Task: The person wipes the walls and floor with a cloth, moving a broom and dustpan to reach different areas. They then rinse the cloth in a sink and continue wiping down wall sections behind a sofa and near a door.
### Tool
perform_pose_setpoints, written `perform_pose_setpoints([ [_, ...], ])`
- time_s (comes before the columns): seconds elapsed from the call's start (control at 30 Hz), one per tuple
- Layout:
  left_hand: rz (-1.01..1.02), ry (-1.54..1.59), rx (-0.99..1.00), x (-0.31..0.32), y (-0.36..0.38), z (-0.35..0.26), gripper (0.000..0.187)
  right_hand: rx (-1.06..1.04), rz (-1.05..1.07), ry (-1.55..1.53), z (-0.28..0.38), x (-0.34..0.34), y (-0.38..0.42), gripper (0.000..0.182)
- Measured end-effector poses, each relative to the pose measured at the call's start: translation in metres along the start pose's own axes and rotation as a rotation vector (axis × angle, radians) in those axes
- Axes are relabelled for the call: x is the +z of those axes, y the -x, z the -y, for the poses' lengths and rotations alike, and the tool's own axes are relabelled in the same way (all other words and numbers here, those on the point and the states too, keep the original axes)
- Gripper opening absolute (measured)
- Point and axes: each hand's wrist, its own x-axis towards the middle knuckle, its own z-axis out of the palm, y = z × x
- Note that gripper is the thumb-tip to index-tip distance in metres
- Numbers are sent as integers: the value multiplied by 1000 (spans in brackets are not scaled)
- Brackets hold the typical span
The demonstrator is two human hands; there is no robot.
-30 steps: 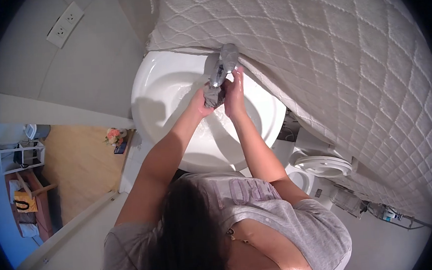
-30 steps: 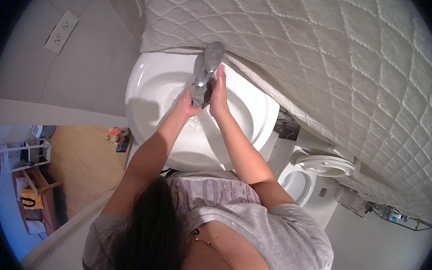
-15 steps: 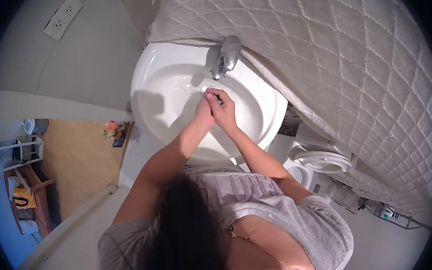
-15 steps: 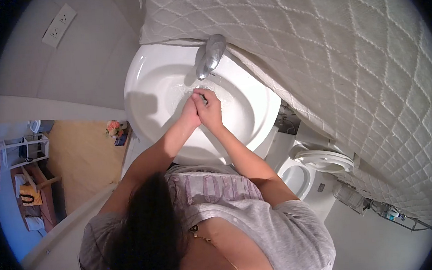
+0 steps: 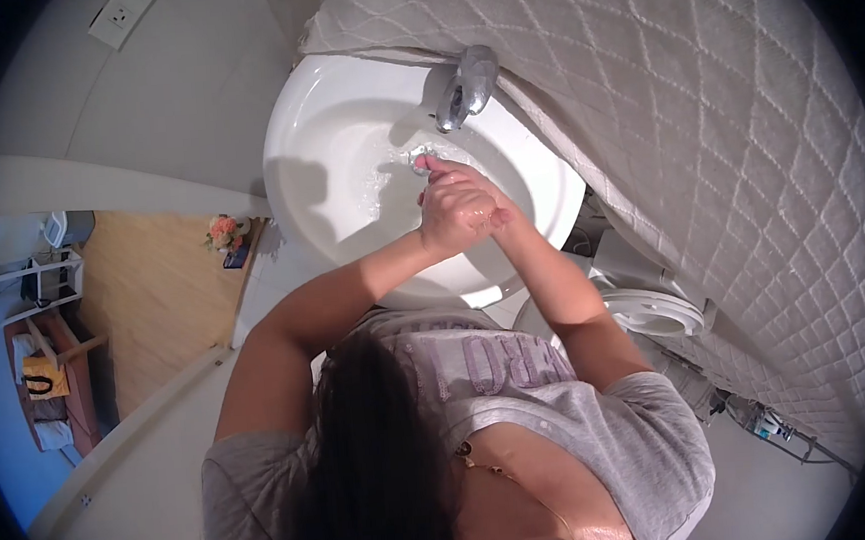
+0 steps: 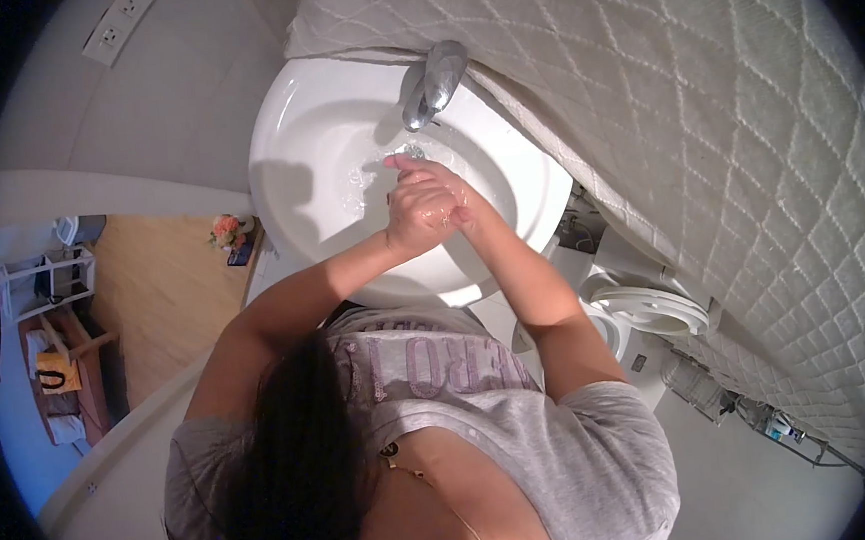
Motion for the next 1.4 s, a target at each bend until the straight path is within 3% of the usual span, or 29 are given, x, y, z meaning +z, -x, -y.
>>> perform_pose_setpoints([
  [0.03,-11,3,105,1,0,1,30,-169,161,316,-1,-18,-10,19],
  [0.1,74,-28,203,-1,3,-4,31,-75,254,495,10,-11,-9,18],
  [0.17,147,-72,282,-2,7,-6,32,439,118,204,24,0,-3,16],
  [0.33,203,-173,461,14,24,3,32,445,234,835,28,8,-14,14],
  [0.47,340,-293,472,24,38,13,20,386,212,1219,27,11,-17,17],
  [0.57,528,-340,443,30,55,19,15,138,241,1496,4,-4,-25,17],
  [0.63,725,-430,427,37,72,23,13,134,142,1544,-14,-8,-22,17],
  [0.83,836,-252,192,42,100,12,11,168,-55,1598,-51,-11,-7,19],
  [0.93,673,-315,171,72,145,32,10,137,-122,1559,-66,-16,-7,20],
  [1.13,814,-379,61,62,130,12,10,101,-169,1563,-59,-9,5,20],
  [1.23,677,-449,241,77,150,32,11,108,-182,1559,-60,-8,5,21],
  [1.33,753,-453,93,77,152,26,13,124,-171,1556,-57,-3,8,24],
  [1.4,820,-586,171,74,145,20,15,105,-162,1554,-57,-1,10,24],
])
